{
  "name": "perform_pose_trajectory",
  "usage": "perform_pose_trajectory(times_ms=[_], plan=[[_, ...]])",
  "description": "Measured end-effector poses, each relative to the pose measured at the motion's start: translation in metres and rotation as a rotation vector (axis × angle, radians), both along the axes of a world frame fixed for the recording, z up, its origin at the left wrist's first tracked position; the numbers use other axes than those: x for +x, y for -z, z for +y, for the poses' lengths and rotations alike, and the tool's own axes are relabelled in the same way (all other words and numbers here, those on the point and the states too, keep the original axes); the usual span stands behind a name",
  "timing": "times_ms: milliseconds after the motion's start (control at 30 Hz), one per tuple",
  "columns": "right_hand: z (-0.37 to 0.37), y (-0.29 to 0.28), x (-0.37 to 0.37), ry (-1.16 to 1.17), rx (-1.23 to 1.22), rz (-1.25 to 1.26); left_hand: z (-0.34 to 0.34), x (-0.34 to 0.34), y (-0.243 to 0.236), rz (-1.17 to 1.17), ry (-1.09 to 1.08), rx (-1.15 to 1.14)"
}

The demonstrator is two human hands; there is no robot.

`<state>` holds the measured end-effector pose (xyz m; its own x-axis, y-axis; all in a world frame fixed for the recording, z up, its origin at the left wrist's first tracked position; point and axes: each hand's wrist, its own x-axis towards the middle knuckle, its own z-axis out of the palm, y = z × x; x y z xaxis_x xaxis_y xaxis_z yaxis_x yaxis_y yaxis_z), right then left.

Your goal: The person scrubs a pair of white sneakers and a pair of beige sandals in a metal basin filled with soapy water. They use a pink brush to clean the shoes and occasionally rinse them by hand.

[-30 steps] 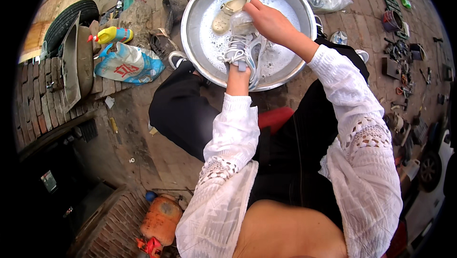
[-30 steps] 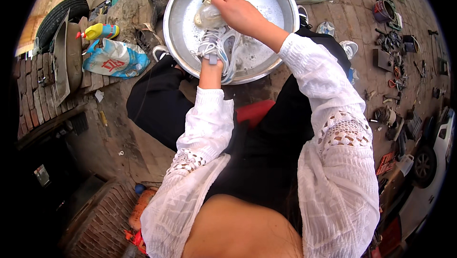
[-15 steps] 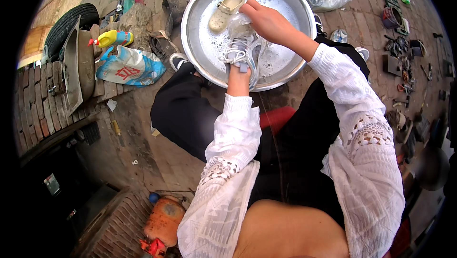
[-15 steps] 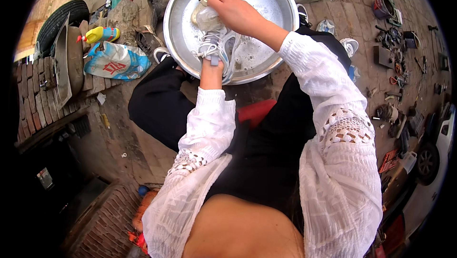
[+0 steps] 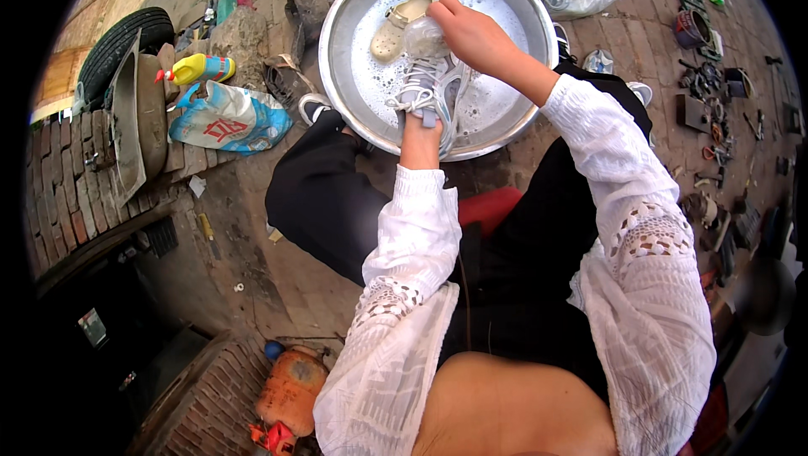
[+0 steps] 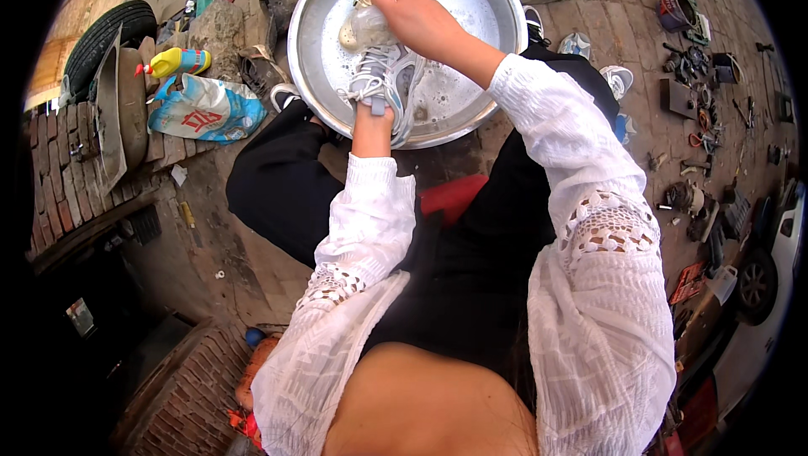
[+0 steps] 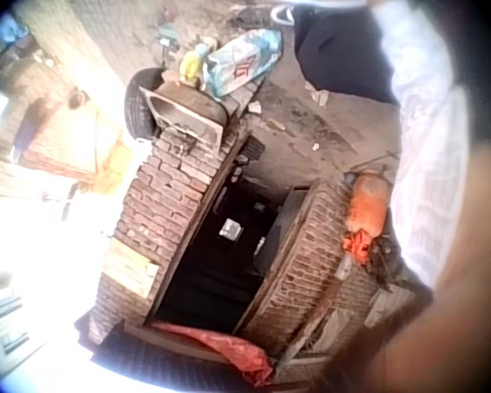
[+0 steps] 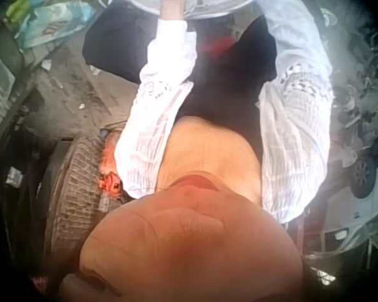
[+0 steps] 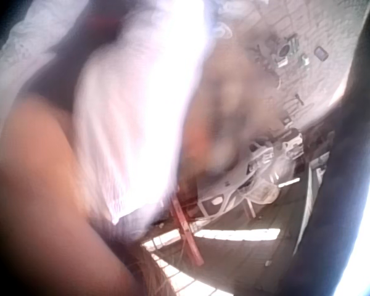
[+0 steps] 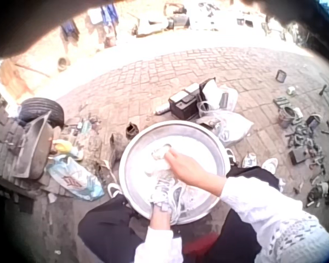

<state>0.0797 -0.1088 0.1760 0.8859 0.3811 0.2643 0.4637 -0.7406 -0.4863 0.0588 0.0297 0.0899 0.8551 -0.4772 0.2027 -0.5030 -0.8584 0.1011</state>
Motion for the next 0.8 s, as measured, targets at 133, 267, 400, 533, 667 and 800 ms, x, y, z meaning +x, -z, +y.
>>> perform_pose_trajectory(times_ms=[133,267,400,533,667,800], plan=[[0.002,0.003,0.001,0.069,0.083,0.03,0.002,-0.002,-0.003,-0.001,-0.006,0.004],[0.0,0.01,0.004,0.131,0.12,0.102,0.005,-0.004,-0.007,0.001,-0.01,0.014],[-0.006,0.029,0.012,0.155,0.206,0.102,0.004,-0.005,-0.006,0.003,-0.012,0.014],[-0.013,0.034,0.02,0.214,0.348,0.38,-0.001,-0.007,-0.002,0.005,-0.01,0.01],[-0.011,0.032,0.022,0.269,0.601,0.646,0.005,-0.01,-0.005,0.01,-0.015,0.031],[-0.01,0.028,0.02,0.318,0.744,0.741,0.007,-0.011,-0.001,0.02,-0.021,0.034]])
